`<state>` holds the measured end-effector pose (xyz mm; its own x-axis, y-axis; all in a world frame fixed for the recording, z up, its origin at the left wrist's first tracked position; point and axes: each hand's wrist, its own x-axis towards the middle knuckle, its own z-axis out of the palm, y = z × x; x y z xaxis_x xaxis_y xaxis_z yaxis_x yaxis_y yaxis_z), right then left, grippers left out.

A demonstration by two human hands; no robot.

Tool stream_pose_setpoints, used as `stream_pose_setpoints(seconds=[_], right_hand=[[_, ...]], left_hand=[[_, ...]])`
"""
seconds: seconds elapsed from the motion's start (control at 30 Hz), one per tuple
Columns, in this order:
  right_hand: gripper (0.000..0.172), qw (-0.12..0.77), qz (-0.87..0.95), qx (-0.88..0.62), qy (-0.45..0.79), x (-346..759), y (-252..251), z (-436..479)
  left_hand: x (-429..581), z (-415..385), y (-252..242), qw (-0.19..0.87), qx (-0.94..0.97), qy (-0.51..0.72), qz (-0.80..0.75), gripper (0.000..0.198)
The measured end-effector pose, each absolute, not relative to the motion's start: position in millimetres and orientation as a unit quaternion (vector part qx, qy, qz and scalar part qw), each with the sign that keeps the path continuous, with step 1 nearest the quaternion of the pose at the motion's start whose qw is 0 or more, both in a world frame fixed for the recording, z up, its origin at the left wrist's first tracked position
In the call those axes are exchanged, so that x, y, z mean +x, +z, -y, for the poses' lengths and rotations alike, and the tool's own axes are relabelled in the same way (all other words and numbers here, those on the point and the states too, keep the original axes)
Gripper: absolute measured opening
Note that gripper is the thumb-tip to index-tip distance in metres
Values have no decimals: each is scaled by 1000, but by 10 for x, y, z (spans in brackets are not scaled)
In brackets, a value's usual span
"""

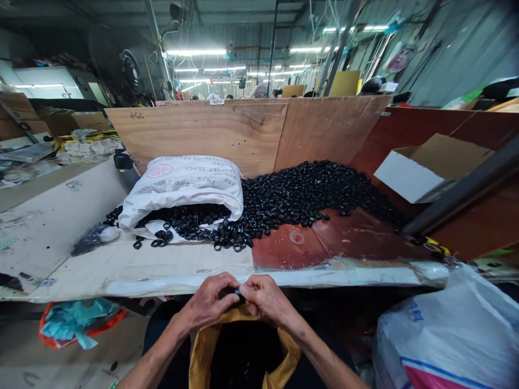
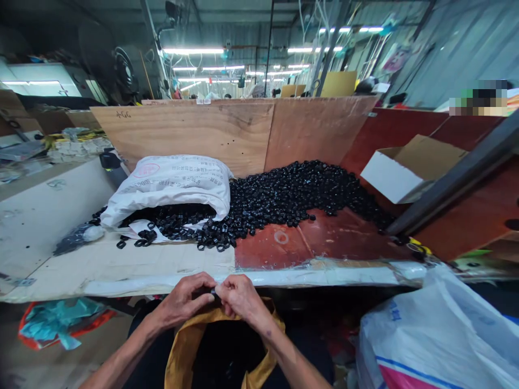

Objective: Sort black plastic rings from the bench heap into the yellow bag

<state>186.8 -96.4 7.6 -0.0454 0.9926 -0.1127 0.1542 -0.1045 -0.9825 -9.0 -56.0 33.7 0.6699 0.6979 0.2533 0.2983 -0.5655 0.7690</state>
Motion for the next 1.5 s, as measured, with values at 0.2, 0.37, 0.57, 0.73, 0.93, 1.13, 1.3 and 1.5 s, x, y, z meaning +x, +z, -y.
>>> stream_pose_setpoints(seconds=[0.2, 0.37, 0.57, 0.73, 0.93, 1.13, 1.3, 1.5], right_hand=[[12, 443, 601, -647, 156, 2265, 102, 296], [25, 416, 650, -623, 123, 2328, -57, 68], [46, 437, 565, -699, -32, 2525, -116, -78], [41, 430, 652, -624, 24, 2549, -249, -178], [37, 415, 698, -577, 92, 2506, -189, -77], [33, 457, 635, -608, 132, 2554, -106, 65], [17, 520, 536, -625, 226, 2602, -141, 246], [30, 576, 484, -578, 316, 2609, -91, 279]], left_hand=[[206, 21, 255, 216, 781, 320, -491, 9], [460, -145, 74, 125, 801, 284, -512, 21], [456, -117, 39, 105, 805, 262, -521, 19], [485, -129, 24, 87, 811, 245, -523, 17], [484, -117, 40, 98, 809, 243, -527, 20], [455, -72, 33, 103, 813, 270, -506, 19], [426, -45, 11, 120, 827, 292, -464, 28], [414, -39, 34, 156, 829, 339, -417, 32]])
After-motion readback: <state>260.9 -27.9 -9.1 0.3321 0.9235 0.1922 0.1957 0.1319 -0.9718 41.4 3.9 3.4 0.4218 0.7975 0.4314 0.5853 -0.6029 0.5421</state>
